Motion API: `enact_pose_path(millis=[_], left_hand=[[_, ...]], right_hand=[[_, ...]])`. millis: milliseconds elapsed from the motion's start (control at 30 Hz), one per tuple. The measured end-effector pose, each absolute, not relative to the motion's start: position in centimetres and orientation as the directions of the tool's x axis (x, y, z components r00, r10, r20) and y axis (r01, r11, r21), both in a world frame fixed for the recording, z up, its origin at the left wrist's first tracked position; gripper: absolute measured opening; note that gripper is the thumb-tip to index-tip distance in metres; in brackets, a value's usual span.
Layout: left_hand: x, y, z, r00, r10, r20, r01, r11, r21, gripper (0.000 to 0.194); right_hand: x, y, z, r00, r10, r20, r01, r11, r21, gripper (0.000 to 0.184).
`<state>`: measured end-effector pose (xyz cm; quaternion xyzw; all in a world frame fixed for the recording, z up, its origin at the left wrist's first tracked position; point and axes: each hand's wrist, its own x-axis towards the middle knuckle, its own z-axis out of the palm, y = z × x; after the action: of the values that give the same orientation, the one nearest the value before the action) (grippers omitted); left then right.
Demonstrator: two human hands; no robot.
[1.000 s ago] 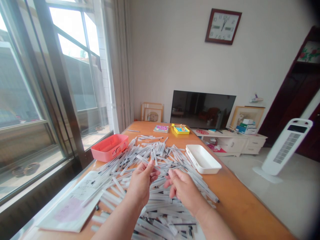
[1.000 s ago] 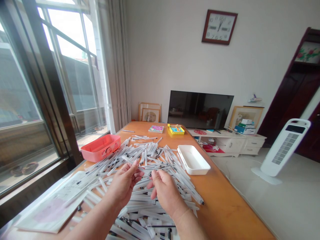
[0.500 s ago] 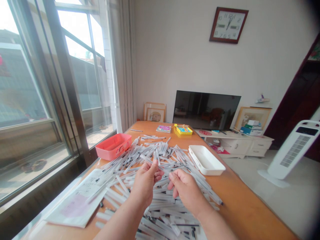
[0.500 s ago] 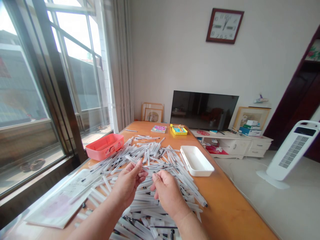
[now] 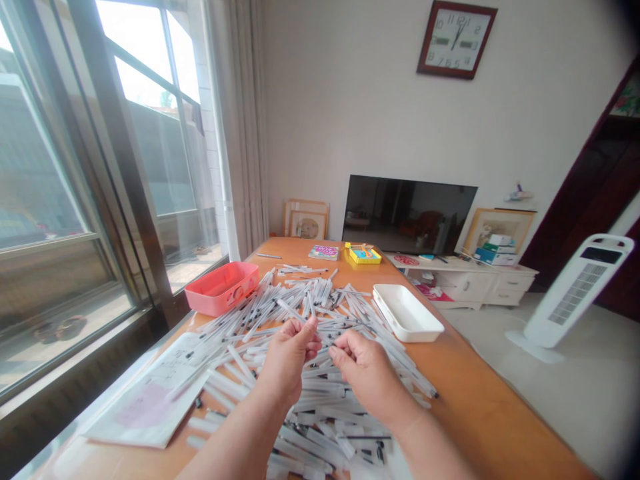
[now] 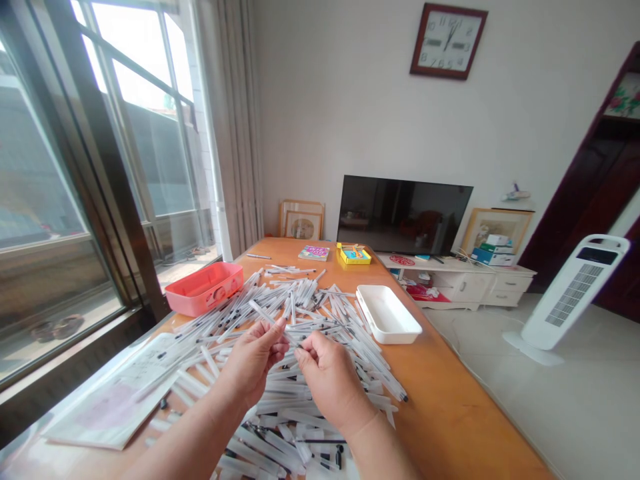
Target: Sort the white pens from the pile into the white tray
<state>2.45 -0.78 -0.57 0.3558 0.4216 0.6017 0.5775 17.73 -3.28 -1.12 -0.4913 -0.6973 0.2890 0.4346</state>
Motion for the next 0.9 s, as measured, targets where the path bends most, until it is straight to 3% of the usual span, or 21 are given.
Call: enact_pose_path(millis=[200, 467, 733, 833, 900], left_hand=[[2.3, -0.8, -0.5, -0.109, 0.990, -0.094, -0.321, 0.054, 0.946, 0.044], [2.3, -1.1, -0.1, 0.128, 0.989, -0.068, -0.430, 0.117, 0.895, 0.040], [1.2, -0.1, -0.3, -0.136, 0.985, -0.105, -0.406, 0.041, 0.913, 0.043], [0.8, 0.1, -0.4, -0.138, 0.985, -0.107, -0.416, 0.040, 0.908, 0.043], [0.9, 0.0, -0.5, -0.120, 0.987, -0.108, -0.415, 0.049, 0.908, 0.042]], right_hand=[[17.5, -3.8, -0.7, -0.168, 0.899, 0.404, 0.490, 0.432, -0.757, 0.013], [17.9, -3.2, -1.0, -0.117, 0.929, 0.353, 0.465, 0.365, -0.807, 0.017], [18.0, -3.1, -1.4, -0.130, 0.917, 0.378, 0.516, 0.388, -0.763, 0.011], [18.5, -2.6, -2.1, -0.090, 0.939, 0.332, 0.599, 0.317, -0.735, 0.003], [18.9, -2.4, -2.3, -0.065, 0.949, 0.308, 0.647, 0.275, -0.711, 0.010]])
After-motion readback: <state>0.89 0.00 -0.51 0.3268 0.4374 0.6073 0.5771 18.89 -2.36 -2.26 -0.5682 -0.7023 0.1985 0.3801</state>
